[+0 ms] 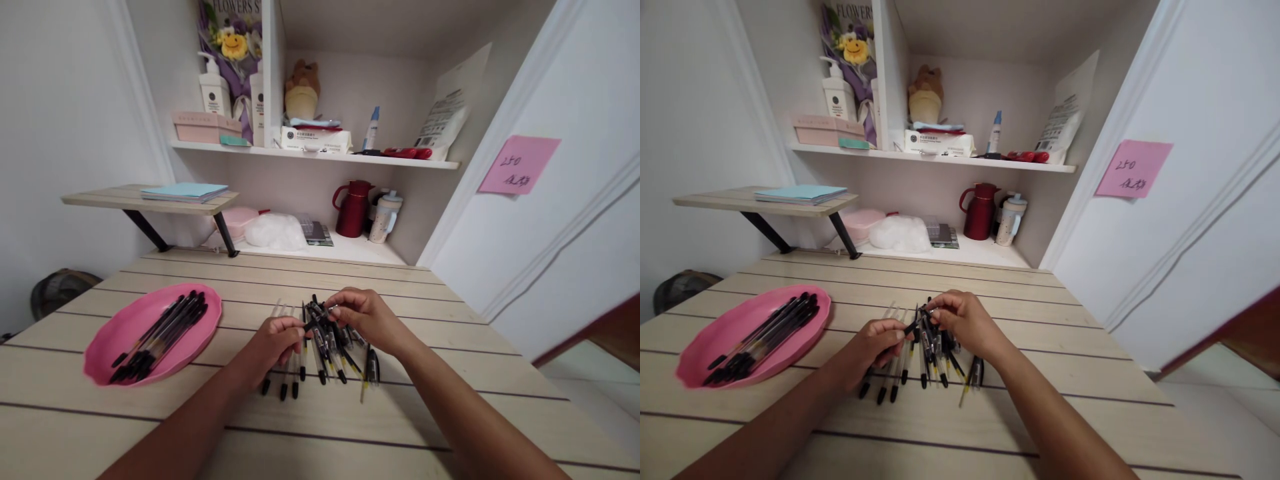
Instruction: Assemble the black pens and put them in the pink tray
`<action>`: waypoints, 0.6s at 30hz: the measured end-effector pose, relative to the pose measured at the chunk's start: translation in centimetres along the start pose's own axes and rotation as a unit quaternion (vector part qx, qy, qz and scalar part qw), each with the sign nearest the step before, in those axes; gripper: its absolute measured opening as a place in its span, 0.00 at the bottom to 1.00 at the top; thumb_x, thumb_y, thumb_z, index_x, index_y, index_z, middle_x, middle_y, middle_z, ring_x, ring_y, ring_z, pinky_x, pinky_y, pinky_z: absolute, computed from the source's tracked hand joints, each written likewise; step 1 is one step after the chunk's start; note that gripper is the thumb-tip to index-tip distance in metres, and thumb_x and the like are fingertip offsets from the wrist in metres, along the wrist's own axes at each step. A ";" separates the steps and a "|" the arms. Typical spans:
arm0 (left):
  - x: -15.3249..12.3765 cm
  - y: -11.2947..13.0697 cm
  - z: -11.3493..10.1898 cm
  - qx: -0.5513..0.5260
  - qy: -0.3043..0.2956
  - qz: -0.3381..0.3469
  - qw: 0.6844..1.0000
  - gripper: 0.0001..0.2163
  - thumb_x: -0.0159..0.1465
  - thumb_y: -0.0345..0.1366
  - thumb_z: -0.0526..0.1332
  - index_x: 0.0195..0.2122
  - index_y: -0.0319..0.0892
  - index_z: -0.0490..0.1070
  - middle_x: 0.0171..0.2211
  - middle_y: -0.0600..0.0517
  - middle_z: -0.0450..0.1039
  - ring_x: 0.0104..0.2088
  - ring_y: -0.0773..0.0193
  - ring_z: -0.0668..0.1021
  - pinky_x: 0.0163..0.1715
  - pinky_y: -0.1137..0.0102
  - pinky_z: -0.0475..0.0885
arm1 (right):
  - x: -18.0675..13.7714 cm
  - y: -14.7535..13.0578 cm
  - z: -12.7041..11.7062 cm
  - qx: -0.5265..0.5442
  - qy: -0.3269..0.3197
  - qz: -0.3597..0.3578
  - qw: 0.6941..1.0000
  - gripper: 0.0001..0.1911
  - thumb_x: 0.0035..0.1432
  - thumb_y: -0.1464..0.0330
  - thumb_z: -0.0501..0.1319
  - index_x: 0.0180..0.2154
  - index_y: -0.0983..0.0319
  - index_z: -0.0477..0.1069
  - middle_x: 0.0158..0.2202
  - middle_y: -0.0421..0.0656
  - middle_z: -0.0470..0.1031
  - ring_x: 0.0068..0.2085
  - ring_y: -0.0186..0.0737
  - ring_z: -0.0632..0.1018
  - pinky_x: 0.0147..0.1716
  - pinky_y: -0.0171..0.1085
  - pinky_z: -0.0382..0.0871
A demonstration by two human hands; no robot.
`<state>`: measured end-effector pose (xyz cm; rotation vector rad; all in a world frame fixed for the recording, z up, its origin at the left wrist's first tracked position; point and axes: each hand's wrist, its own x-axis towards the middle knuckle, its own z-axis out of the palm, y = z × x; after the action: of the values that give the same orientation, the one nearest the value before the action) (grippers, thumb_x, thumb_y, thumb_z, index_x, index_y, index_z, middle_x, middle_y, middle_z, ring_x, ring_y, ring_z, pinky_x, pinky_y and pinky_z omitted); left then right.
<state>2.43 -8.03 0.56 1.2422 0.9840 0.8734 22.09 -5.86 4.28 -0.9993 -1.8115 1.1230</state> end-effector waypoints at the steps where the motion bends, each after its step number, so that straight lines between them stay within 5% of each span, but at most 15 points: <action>1: 0.0 0.0 0.0 0.004 -0.002 0.000 1.000 0.10 0.52 0.37 0.57 0.31 0.36 0.70 0.18 0.56 0.64 0.13 0.76 0.59 0.12 0.78 0.50 | 0.0 0.0 0.0 0.004 0.001 0.000 1.000 0.09 0.48 0.68 0.58 0.32 0.64 0.72 0.29 0.41 0.70 0.29 0.33 0.72 0.29 0.33 0.67; 10: 0.0 -0.4 0.1 0.020 0.007 0.011 1.000 0.10 0.53 0.39 0.57 0.29 0.36 0.70 0.18 0.55 0.65 0.13 0.76 0.59 0.13 0.78 0.51 | -0.3 -0.2 0.5 -0.082 -0.027 -0.015 0.996 0.07 0.48 0.70 0.58 0.32 0.63 0.72 0.30 0.41 0.70 0.31 0.33 0.71 0.30 0.32 0.65; 18: 0.1 -0.7 0.1 0.025 0.006 0.014 1.000 0.10 0.52 0.39 0.58 0.30 0.36 0.71 0.17 0.55 0.66 0.12 0.76 0.59 0.12 0.78 0.50 | -0.2 0.6 1.4 0.053 -0.044 0.038 0.997 0.08 0.45 0.69 0.61 0.31 0.64 0.69 0.23 0.37 0.69 0.26 0.31 0.71 0.27 0.31 0.64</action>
<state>2.55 -8.10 -0.15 1.2966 1.0059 0.8838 21.08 -6.30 3.25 -0.9767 -1.7746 1.3142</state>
